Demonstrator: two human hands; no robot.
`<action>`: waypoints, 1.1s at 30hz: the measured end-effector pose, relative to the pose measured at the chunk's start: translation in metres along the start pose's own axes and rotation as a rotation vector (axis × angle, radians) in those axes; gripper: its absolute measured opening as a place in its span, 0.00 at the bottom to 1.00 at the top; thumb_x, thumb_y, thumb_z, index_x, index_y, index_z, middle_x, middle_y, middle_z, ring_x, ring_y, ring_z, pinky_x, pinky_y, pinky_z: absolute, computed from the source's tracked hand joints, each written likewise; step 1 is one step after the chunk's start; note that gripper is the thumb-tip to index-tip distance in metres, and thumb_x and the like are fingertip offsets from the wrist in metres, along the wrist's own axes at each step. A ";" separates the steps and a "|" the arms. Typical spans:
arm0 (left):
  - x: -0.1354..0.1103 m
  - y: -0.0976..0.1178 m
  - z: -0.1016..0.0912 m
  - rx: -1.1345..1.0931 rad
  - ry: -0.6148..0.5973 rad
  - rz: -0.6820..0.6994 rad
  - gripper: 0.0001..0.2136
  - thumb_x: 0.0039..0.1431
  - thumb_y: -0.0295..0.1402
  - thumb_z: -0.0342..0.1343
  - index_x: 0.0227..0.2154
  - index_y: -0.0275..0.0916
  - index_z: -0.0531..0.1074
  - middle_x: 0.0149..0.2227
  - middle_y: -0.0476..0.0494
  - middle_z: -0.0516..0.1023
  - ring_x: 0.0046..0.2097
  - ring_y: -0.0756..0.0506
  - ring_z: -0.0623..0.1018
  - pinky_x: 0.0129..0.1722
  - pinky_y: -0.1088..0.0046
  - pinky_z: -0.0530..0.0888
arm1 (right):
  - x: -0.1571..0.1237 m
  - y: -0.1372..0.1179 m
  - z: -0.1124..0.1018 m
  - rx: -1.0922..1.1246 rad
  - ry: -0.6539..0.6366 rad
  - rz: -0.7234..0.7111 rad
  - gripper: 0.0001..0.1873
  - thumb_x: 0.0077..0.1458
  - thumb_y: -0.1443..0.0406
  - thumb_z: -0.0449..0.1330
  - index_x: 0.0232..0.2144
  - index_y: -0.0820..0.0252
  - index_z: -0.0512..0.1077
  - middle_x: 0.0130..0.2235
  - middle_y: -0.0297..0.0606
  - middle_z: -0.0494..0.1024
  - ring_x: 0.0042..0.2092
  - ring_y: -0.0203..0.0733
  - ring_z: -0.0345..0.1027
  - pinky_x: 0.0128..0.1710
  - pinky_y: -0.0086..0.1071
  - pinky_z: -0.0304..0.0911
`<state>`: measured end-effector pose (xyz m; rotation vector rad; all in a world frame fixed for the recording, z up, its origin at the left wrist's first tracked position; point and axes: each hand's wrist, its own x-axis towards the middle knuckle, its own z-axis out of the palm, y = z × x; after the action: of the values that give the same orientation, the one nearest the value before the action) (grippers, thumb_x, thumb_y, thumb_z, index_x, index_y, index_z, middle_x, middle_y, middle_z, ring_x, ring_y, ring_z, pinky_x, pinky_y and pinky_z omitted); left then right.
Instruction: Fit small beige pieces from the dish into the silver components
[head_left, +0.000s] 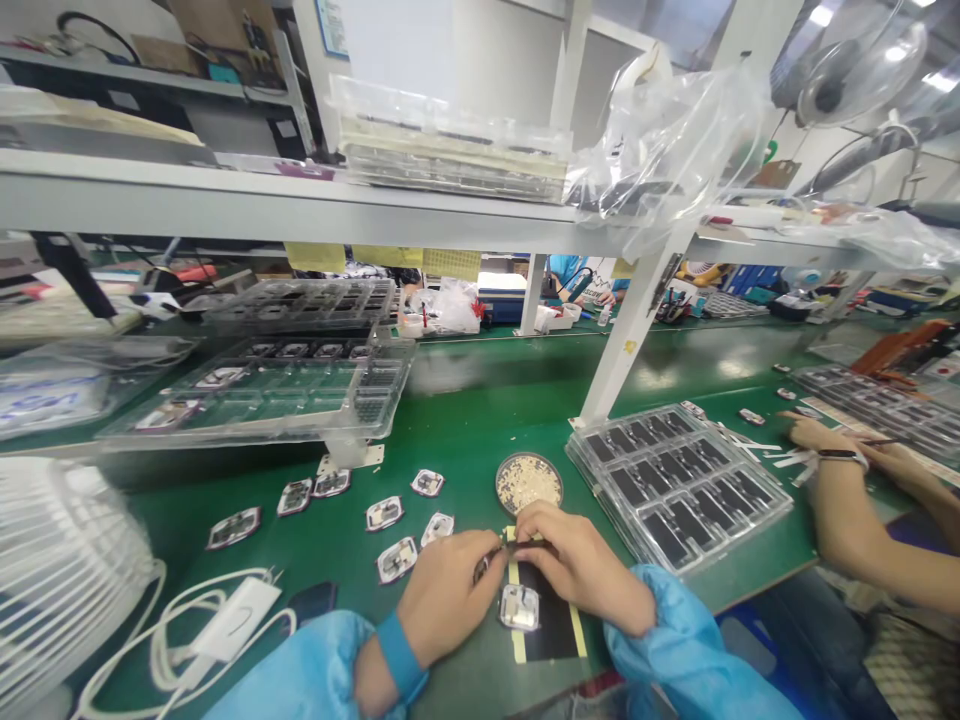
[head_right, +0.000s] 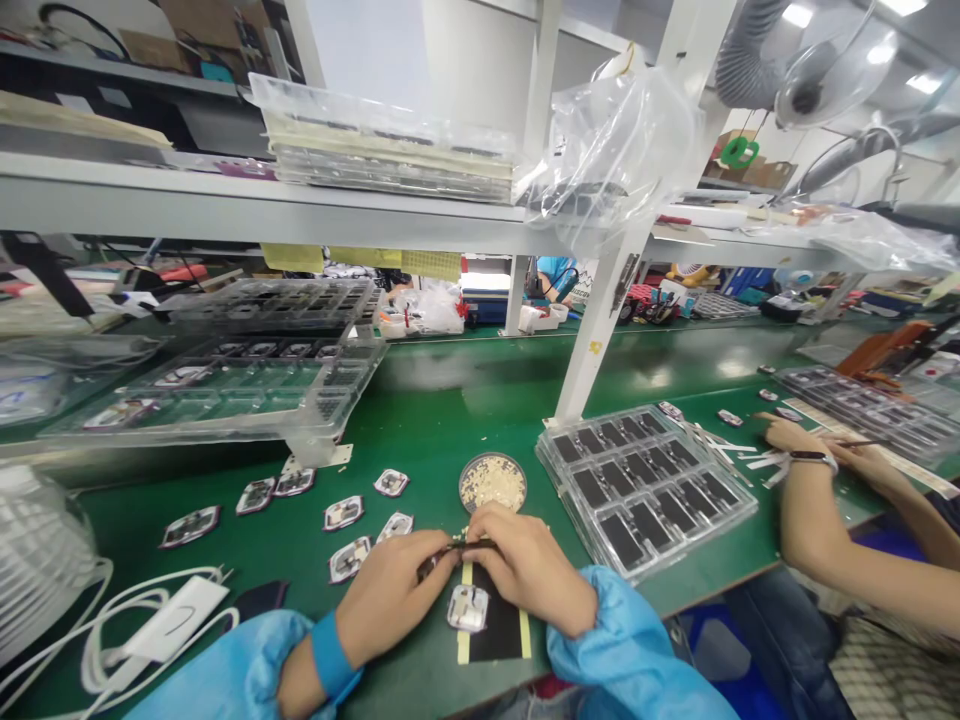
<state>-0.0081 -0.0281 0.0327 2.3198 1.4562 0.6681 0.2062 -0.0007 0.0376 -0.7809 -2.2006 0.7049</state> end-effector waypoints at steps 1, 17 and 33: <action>0.000 0.000 0.000 0.003 0.005 -0.008 0.13 0.70 0.33 0.47 0.29 0.41 0.70 0.30 0.49 0.77 0.33 0.44 0.75 0.32 0.69 0.60 | 0.001 0.002 -0.001 0.017 0.013 0.007 0.02 0.67 0.68 0.59 0.39 0.55 0.69 0.44 0.36 0.74 0.45 0.44 0.69 0.45 0.33 0.63; 0.013 -0.011 0.011 -0.907 -0.051 -0.287 0.22 0.66 0.50 0.47 0.36 0.34 0.75 0.23 0.49 0.73 0.23 0.49 0.71 0.22 0.76 0.62 | 0.006 0.017 0.009 0.419 0.306 0.384 0.19 0.56 0.51 0.70 0.34 0.63 0.78 0.34 0.38 0.80 0.37 0.47 0.73 0.38 0.34 0.67; 0.016 -0.005 0.004 -1.095 0.047 -0.352 0.21 0.60 0.47 0.59 0.41 0.30 0.77 0.28 0.42 0.80 0.26 0.48 0.77 0.24 0.76 0.71 | -0.006 0.009 0.018 0.517 0.273 0.441 0.20 0.56 0.53 0.70 0.23 0.62 0.75 0.24 0.36 0.77 0.27 0.38 0.67 0.29 0.28 0.61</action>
<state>-0.0038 -0.0111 0.0304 1.1868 1.0402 1.0544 0.1991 -0.0031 0.0183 -1.0195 -1.5108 1.2389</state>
